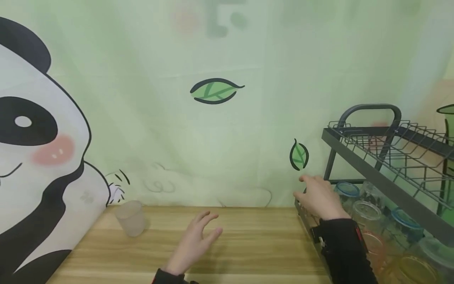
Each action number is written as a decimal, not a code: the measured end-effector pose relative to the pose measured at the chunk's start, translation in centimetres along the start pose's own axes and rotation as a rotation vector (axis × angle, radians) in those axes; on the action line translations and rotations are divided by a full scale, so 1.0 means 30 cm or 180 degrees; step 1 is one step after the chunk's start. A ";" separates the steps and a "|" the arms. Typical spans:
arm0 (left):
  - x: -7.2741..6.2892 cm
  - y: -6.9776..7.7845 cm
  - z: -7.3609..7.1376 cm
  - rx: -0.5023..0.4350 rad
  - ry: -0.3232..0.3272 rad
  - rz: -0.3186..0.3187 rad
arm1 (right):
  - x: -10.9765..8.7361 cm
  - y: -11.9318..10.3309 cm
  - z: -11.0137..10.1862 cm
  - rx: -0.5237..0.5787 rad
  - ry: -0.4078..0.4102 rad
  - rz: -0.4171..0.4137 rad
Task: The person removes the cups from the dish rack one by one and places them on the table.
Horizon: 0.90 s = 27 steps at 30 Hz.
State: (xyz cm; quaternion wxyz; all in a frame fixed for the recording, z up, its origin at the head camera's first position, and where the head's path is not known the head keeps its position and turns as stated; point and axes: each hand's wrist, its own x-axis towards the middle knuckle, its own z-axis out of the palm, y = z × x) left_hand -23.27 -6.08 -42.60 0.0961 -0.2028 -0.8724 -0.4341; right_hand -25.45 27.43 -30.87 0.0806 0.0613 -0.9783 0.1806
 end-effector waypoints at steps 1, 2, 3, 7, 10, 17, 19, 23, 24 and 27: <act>-0.001 0.000 0.000 0.0005 -0.0020 -0.0014 | 0.014 0.011 -0.001 -0.0034 -0.0054 0.0053; -0.001 0.000 0.000 0.0014 -0.0036 -0.0024 | 0.025 0.024 -0.002 -0.0061 -0.0104 0.0121; 0.000 -0.001 0.001 0.0027 -0.0037 -0.0019 | 0.034 0.036 -0.004 -0.0091 -0.0140 0.0180; 0.002 -0.007 0.006 0.0078 -0.0041 -0.0057 | 0.056 0.091 -0.007 -0.0165 -0.0335 0.0392; 0.001 -0.007 0.013 0.0123 -0.0058 -0.0067 | 0.068 0.130 -0.002 -0.0252 -0.0533 0.0471; 0.001 0.017 0.024 0.0376 -0.0077 0.0071 | 0.087 0.183 0.022 -0.0084 -0.0594 0.0545; 0.002 0.022 0.026 0.0416 -0.0110 0.0088 | 0.092 0.195 0.032 0.0055 -0.0584 0.0651; 0.000 0.027 0.027 0.0433 -0.0136 0.0058 | 0.099 0.219 0.055 0.0185 -0.0536 0.0670; -0.002 0.026 0.028 0.0429 -0.0139 0.0050 | 0.099 0.224 0.060 0.0174 -0.0511 0.0652; -0.008 0.024 0.030 0.0412 -0.0154 0.0034 | 0.099 0.232 0.072 0.0150 -0.0432 0.0646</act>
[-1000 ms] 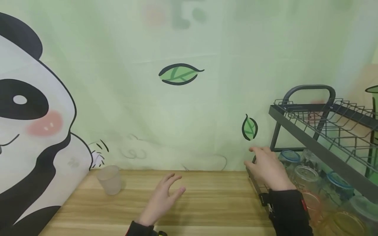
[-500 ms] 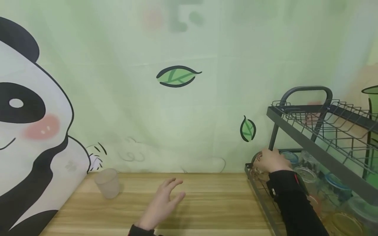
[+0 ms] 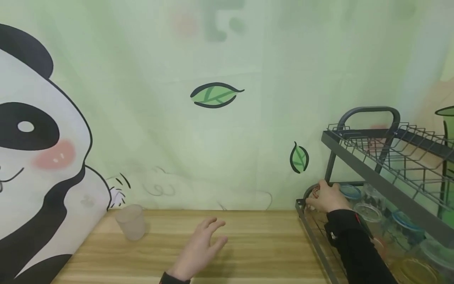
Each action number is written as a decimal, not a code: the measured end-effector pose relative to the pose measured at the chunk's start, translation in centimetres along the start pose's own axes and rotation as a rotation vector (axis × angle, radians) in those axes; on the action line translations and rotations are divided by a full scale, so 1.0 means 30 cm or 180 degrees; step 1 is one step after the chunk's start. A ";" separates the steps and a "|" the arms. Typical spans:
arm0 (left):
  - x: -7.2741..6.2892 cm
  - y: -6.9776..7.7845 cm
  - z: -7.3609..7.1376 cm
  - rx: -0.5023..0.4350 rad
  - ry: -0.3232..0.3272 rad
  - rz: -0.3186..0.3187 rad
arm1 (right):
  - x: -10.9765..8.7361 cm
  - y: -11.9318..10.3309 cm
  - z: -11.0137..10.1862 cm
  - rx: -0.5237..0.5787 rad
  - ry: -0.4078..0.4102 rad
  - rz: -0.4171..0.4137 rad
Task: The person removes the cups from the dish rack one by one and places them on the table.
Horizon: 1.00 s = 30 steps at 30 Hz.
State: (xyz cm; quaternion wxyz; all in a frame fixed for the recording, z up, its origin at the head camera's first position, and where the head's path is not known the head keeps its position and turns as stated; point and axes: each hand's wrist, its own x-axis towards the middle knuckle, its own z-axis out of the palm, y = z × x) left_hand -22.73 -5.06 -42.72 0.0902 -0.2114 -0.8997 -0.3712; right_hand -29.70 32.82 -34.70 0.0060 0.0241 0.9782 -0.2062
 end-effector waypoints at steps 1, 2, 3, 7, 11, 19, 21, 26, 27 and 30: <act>-0.001 -0.001 0.003 -0.0002 -0.0003 0.0002 | 0.002 0.003 0.003 -0.0021 0.0029 -0.0002; -0.002 -0.002 0.006 -0.0006 -0.0004 0.0005 | 0.004 0.003 0.004 -0.0035 0.0059 -0.0005; -0.003 -0.003 0.008 0.0000 0.0005 0.0015 | 0.006 0.002 0.005 -0.0049 0.0081 0.0002; -0.001 -0.009 0.015 0.0023 0.0058 0.0054 | 0.020 -0.002 0.006 -0.0116 0.0093 -0.0021; 0.001 -0.014 0.018 0.0011 0.0054 0.0068 | 0.027 0.005 0.010 -0.0155 0.0065 -0.0022; 0.001 -0.011 0.031 0.0025 0.0022 0.0092 | 0.005 0.018 0.007 -0.0054 0.0216 -0.0165; 0.003 -0.011 0.032 0.0031 0.0024 0.0097 | -0.004 0.015 -0.001 -0.0021 0.0278 -0.0178; 0.013 -0.016 0.032 0.0043 -0.0012 0.0102 | -0.027 -0.003 -0.032 0.0122 0.0342 -0.0141; 0.015 -0.017 0.031 0.0037 -0.0024 0.0095 | -0.031 -0.006 -0.035 0.0160 0.0356 -0.0137; 0.020 -0.024 0.027 -0.0006 -0.0063 0.0048 | -0.042 -0.015 -0.038 0.0309 0.0375 -0.0165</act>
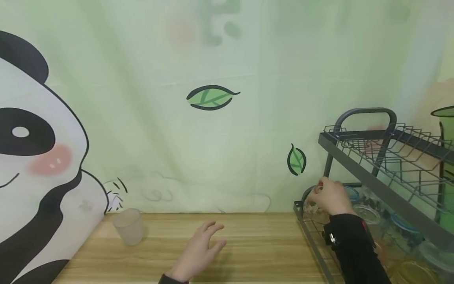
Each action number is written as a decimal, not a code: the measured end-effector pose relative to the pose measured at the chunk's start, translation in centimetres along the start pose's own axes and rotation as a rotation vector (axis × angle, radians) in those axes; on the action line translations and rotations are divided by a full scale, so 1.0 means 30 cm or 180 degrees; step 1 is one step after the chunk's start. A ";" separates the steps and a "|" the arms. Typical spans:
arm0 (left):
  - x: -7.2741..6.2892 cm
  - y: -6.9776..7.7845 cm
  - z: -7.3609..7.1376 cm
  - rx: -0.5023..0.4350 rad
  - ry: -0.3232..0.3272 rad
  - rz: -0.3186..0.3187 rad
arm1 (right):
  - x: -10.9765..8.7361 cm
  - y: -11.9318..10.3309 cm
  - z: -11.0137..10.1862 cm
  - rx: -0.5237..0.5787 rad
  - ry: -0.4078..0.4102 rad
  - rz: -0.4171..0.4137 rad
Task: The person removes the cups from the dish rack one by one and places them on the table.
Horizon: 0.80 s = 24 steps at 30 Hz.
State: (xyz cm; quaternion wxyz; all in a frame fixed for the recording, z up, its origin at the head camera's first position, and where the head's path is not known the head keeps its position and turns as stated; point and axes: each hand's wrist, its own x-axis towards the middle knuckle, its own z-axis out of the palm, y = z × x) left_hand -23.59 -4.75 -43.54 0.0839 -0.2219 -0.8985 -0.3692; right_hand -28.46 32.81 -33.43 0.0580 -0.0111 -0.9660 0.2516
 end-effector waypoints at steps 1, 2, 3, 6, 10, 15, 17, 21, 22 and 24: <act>-0.001 -0.002 -0.001 -0.0009 -0.0010 -0.0006 | -0.003 0.000 0.003 0.0005 0.0028 -0.0014; -0.002 -0.005 -0.001 -0.0021 -0.0027 -0.0018 | -0.007 -0.001 0.007 0.0003 0.0059 -0.0030; -0.004 -0.007 -0.002 -0.0033 -0.0045 -0.0028 | -0.012 -0.002 0.013 -0.0015 0.0140 -0.0040; -0.008 -0.012 -0.003 -0.0093 -0.0103 -0.0074 | -0.036 -0.018 0.019 -0.0041 0.0349 -0.0144; -0.012 -0.017 -0.006 -0.0155 -0.0141 -0.0153 | -0.097 -0.076 0.013 0.0037 0.0570 -0.0296; -0.009 -0.020 -0.004 -0.0167 -0.0179 -0.0155 | -0.187 -0.151 0.009 0.0154 0.0823 -0.0282; -0.005 -0.019 -0.003 -0.0178 -0.0195 -0.0151 | -0.227 -0.177 0.011 0.0191 0.0918 -0.0271; 0.002 -0.015 -0.008 -0.0188 -0.0221 -0.0126 | -0.305 -0.222 0.025 0.0140 0.1117 -0.0257; 0.003 -0.014 -0.010 -0.0183 -0.0222 -0.0102 | -0.321 -0.230 0.030 0.0124 0.1168 -0.0260; 0.003 -0.013 -0.013 -0.0167 -0.0225 -0.0060 | -0.345 -0.243 0.039 0.0110 0.1229 -0.0220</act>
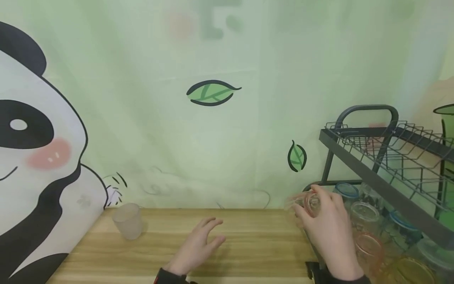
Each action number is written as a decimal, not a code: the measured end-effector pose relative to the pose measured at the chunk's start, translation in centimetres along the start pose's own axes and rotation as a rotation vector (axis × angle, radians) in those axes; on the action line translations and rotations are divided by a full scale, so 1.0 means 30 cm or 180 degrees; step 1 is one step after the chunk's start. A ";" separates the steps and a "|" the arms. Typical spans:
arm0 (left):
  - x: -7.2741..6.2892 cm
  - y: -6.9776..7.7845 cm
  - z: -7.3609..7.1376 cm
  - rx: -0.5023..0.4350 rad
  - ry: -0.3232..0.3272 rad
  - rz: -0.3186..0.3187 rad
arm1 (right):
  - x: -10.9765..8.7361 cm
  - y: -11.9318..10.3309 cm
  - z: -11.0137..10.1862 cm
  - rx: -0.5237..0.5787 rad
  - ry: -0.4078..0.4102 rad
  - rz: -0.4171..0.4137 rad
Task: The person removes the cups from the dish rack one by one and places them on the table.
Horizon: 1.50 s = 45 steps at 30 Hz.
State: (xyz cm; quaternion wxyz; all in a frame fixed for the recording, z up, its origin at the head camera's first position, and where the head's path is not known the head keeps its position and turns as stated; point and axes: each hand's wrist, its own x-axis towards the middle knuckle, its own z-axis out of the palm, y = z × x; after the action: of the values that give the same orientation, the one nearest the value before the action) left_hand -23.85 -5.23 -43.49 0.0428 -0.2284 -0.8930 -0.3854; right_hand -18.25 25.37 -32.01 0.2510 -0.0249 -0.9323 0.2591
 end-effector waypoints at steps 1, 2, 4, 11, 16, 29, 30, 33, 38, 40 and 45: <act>0.001 0.000 -0.002 0.0004 0.0000 0.0018 | -0.010 -0.006 -0.001 0.0022 -0.0030 0.0059; 0.001 0.001 -0.004 0.0008 0.0005 0.0032 | -0.019 -0.013 0.000 0.0036 -0.0052 0.0113; -0.001 0.000 -0.005 0.0022 0.0002 0.0044 | -0.038 -0.024 0.002 0.0065 -0.0124 0.0235; -0.009 -0.005 -0.008 -0.0054 -0.0003 -0.0001 | -0.100 -0.048 -0.024 -0.0046 -0.0250 0.0380; -0.006 -0.008 -0.026 -0.0015 0.0071 0.0006 | -0.122 -0.061 -0.048 0.0005 -0.0196 0.0363; -0.021 0.013 -0.062 -0.0296 -0.0025 -0.0030 | -0.126 -0.128 -0.023 0.0450 -0.0418 0.0127; -0.023 0.018 -0.066 -0.0400 -0.0044 -0.0036 | -0.128 -0.139 -0.019 0.0520 -0.0422 0.0093; -0.026 0.035 -0.082 -0.0693 -0.0050 -0.0026 | -0.132 -0.175 0.001 0.0683 -0.0326 -0.0101; -0.031 0.058 -0.094 -0.0869 0.0025 0.0113 | -0.154 -0.225 0.052 0.0808 -0.0048 -0.0575; -0.032 0.065 -0.097 -0.0948 0.0011 0.0158 | -0.165 -0.241 0.074 0.0845 0.0052 -0.0779; -0.032 0.092 -0.112 -0.1528 -0.0185 0.0187 | -0.181 -0.278 0.130 0.1048 0.0105 -0.1204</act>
State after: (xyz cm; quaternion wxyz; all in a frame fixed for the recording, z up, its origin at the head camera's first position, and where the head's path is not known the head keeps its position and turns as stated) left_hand -22.12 -6.31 -39.55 -0.0272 -0.2689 -0.7696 -0.5784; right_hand -14.69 15.37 -33.22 0.3109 0.1870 -0.8614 0.3555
